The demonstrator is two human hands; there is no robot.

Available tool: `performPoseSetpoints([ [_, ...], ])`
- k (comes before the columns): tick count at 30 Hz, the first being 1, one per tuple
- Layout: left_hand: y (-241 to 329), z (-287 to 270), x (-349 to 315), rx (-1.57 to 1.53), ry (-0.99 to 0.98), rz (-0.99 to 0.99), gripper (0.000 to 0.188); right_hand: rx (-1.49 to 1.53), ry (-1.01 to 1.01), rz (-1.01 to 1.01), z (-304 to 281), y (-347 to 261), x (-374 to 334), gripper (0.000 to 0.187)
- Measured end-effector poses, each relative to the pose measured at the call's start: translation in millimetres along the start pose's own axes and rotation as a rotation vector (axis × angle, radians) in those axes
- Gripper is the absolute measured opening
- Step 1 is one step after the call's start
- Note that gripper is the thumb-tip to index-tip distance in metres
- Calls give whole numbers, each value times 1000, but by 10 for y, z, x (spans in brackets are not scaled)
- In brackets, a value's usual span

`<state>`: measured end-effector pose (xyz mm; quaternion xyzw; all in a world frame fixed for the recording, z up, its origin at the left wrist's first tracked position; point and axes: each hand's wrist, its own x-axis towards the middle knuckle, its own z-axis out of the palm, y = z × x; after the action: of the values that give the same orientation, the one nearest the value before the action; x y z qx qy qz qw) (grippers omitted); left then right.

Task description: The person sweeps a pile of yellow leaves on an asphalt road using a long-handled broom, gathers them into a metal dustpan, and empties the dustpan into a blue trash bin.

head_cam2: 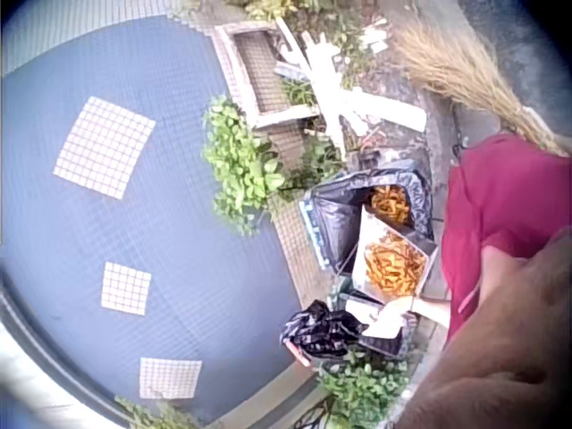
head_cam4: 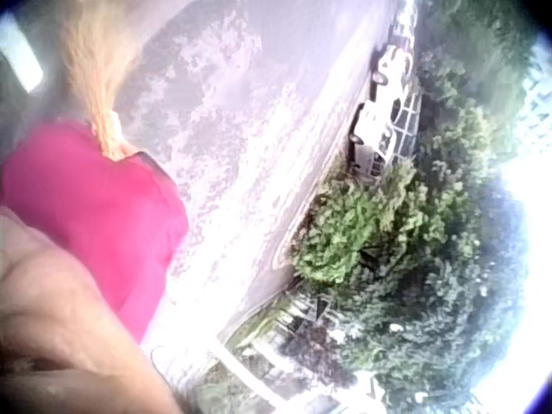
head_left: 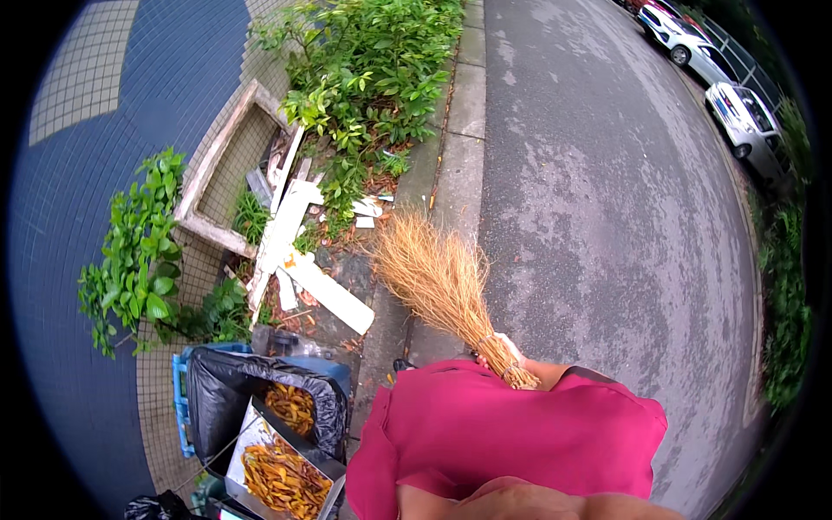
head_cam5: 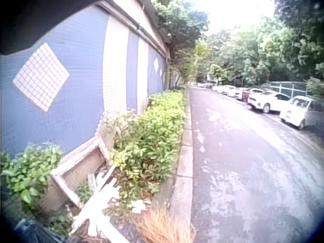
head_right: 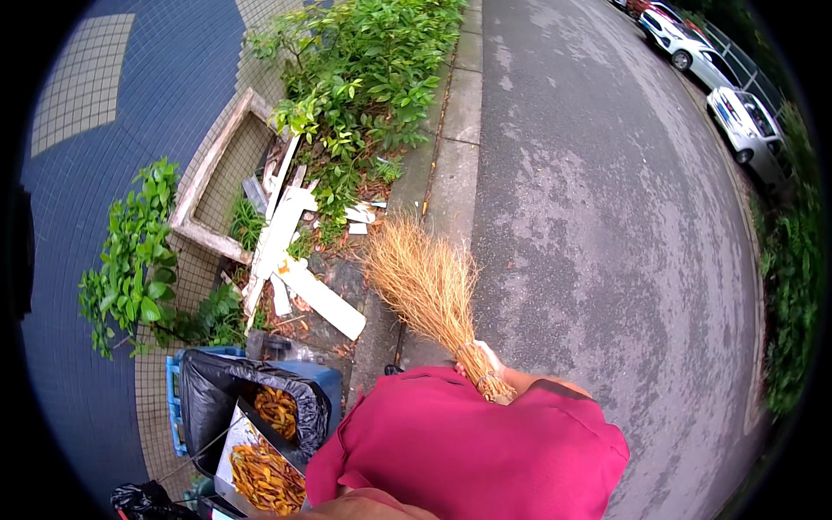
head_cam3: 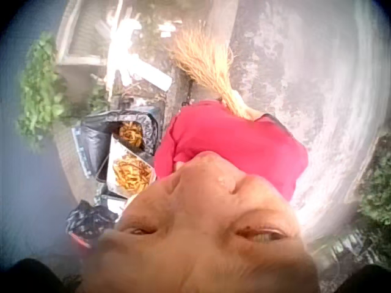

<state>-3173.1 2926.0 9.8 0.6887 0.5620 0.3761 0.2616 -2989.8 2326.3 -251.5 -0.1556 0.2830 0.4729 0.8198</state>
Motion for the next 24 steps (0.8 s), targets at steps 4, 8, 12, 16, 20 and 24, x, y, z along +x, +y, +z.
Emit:
performPoseSetpoints([
  [4, 158, 293, 319, 91, -141, 25, 31, 63, 1, -30, 91, 81, -130, 57],
  [8, 307, 577, 562, 176, -261, 56, 29, -44, 53, -79, 92, 77, -288, 56],
  [12, 523, 703, 825, 291, -362, 116, 28, -71, 148, -117, 157, 109, -548, 55],
  [16, 983, 836, 1082, 373, -456, 216, 27, -138, 189, -171, 30, 99, -742, 56],
  [20, 1600, 724, 1424, 353, -526, 350, 27, -113, 100, -210, 72, -56, -940, 56],
  [24, 2356, 703, 1408, 314, -572, 509, 28, -23, -22, -228, -111, -502, -1132, 56],
])
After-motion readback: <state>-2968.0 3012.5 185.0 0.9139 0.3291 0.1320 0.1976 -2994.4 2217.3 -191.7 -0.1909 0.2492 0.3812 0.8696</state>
